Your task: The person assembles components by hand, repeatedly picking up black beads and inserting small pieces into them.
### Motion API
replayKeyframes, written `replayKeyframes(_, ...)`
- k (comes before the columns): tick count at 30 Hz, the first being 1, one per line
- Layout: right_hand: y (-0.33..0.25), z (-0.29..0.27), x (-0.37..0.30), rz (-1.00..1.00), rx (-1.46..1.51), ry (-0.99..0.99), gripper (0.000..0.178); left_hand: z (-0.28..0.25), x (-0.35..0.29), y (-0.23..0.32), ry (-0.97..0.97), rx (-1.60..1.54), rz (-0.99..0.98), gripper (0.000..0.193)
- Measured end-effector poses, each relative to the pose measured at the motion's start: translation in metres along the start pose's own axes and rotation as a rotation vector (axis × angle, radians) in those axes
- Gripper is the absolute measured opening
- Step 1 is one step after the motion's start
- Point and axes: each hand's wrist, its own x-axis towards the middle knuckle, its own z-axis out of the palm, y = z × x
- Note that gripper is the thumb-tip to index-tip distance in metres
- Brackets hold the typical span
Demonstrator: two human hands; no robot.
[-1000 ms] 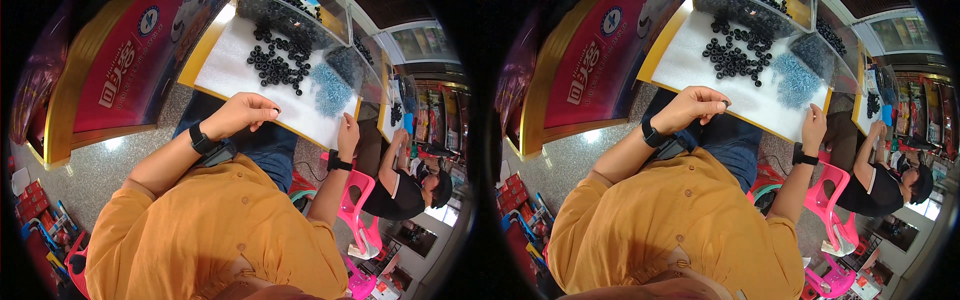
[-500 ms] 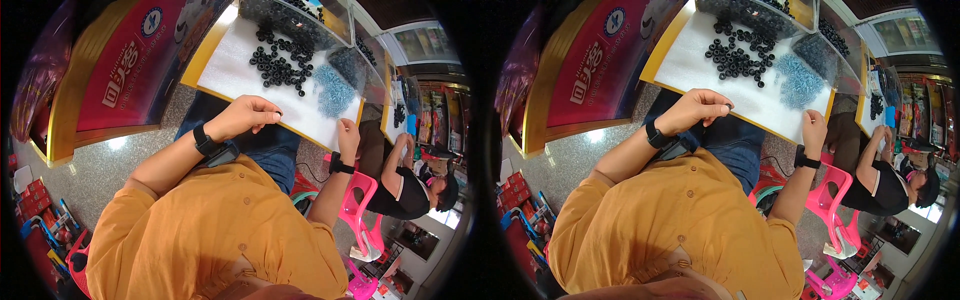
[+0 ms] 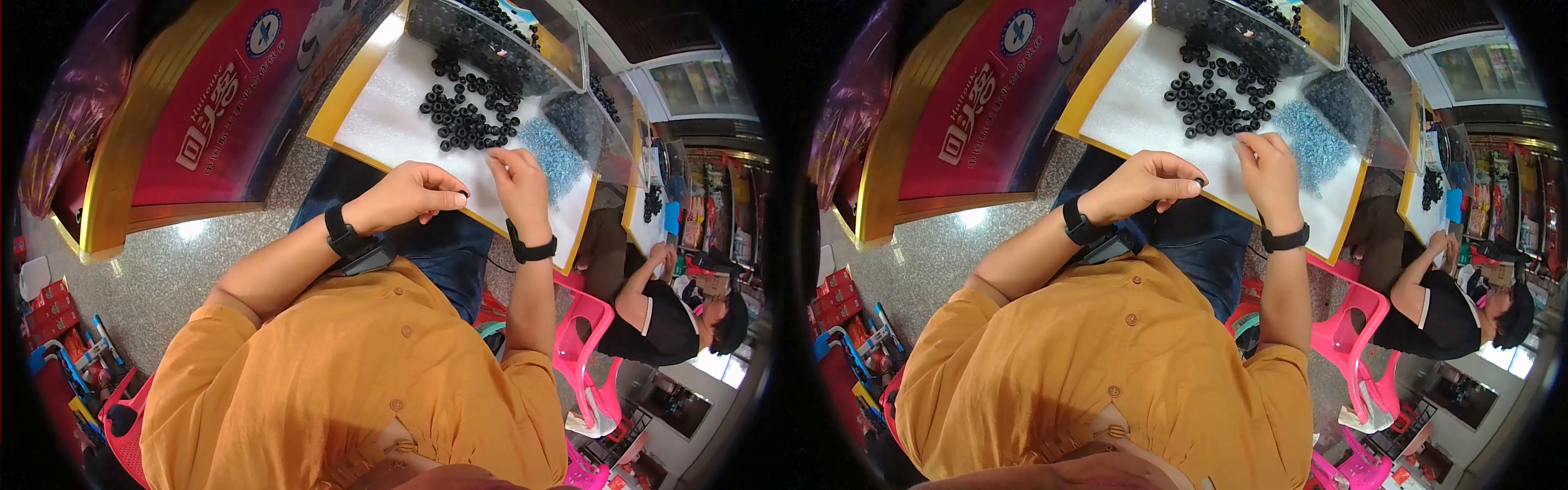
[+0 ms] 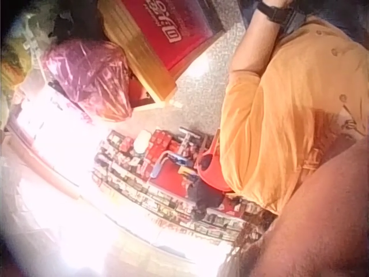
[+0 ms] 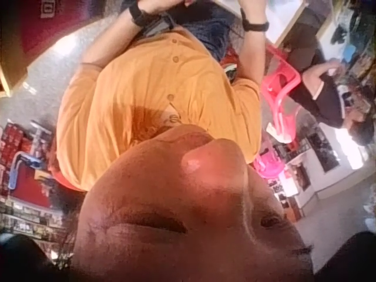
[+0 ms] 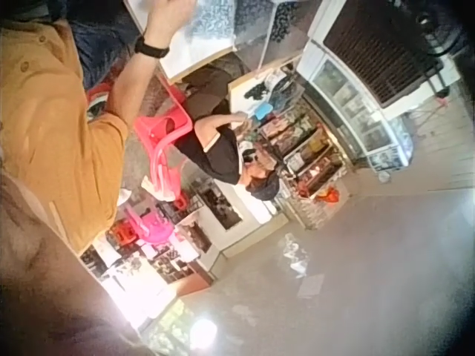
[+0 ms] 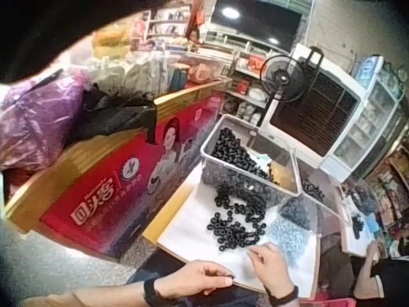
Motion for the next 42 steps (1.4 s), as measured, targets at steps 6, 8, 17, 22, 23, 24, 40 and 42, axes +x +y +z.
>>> replayKeyframes(6, -0.024, 0.016, 0.033, -0.108, -0.039, 0.011, 0.020, -0.003, 0.002, -0.002, -0.004, 0.004, -0.002, 0.023)
replayKeyframes(8, -0.012, 0.021, 0.043, -0.132, -0.079, 0.001, 0.021, -0.002, 0.000, 0.000, -0.001, 0.003, 0.004, 0.023)
replayKeyframes(17, -0.010, 0.006, 0.070, -0.135, -0.147, 0.047, 0.019, -0.002, 0.000, 0.005, 0.006, 0.038, -0.008, 0.024)
replayKeyframes(22, -0.028, 0.024, 0.082, -0.255, -0.055, -0.028, 0.015, -0.003, 0.001, 0.004, 0.006, 0.059, -0.012, 0.024)
replayKeyframes(23, -0.030, 0.026, 0.083, -0.266, -0.045, -0.071, 0.015, -0.003, 0.001, 0.004, 0.011, 0.075, -0.011, 0.024)
replayKeyframes(24, -0.032, 0.028, 0.084, -0.278, -0.035, -0.117, 0.015, -0.004, 0.001, 0.004, 0.015, 0.073, -0.009, 0.024)
replayKeyframes(40, -0.016, 0.009, 0.090, -0.062, -0.117, -0.057, 0.017, -0.009, 0.003, 0.005, 0.033, 0.030, -0.003, 0.022)
replayKeyframes(42, -0.013, 0.018, 0.096, -0.199, -0.123, 0.021, 0.018, -0.009, 0.003, 0.005, 0.033, 0.027, -0.004, 0.022)
